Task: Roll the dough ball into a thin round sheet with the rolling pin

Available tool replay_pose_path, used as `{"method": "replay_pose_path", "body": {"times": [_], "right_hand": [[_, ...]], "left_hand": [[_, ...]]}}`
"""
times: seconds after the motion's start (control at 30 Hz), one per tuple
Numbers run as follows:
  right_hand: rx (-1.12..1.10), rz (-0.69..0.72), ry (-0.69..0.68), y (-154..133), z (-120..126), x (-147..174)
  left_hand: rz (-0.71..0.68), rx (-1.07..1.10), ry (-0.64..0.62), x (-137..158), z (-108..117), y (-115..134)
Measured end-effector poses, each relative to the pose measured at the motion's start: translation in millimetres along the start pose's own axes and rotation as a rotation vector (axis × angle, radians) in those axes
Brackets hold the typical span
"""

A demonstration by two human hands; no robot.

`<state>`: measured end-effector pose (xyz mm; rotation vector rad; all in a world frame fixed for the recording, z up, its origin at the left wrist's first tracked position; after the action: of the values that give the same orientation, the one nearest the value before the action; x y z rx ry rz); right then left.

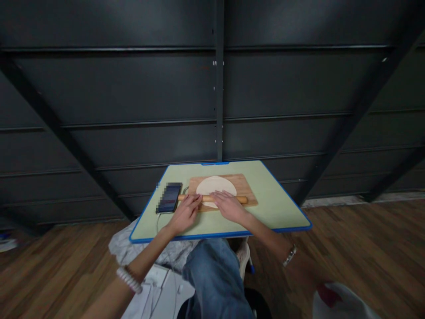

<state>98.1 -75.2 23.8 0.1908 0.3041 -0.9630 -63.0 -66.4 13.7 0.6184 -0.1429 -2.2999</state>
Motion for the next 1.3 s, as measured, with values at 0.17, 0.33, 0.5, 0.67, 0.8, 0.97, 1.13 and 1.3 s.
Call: {"method": "replay_pose_path", "body": {"times": [0.17,0.33,0.5,0.67,0.8,0.97,1.13,1.3], "right_hand": [[-0.002,0.069,0.027,-3,-2,7],[-0.076,0.112,0.036,-2,0,7],[-0.253,0.122,0.03,4,6,4],[-0.246,0.042,-0.013,21,10,3],[-0.138,-0.016,-0.044,38,11,9],[-0.093,-0.017,-0.019,47,14,25],[-0.086,-0.055,0.022,51,13,32],[-0.078,-0.076,0.045,49,6,30]], "left_hand": [[-0.031,-0.049,0.016,5,4,12],[0.027,-0.043,0.051,-2,2,8],[0.051,0.002,0.087,1,0,4],[0.117,-0.049,0.067,2,3,3],[0.198,-0.126,0.022,-5,4,1],[0.109,-0.153,0.01,-8,1,12],[0.144,-0.222,0.016,-4,-10,21],[0.179,-0.362,0.109,-7,-19,40]]}}
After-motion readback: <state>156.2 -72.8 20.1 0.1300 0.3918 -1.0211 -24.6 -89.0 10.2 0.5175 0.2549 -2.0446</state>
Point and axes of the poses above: each hand's wrist, its own x-axis away from the middle knuckle, its own z-axis out of the back of the hand, y = z × x, the point moved 6 cm from there along -x, towards the middle knuckle, and after that the axes turned 8 degrees about x, right-handed, at the moved point
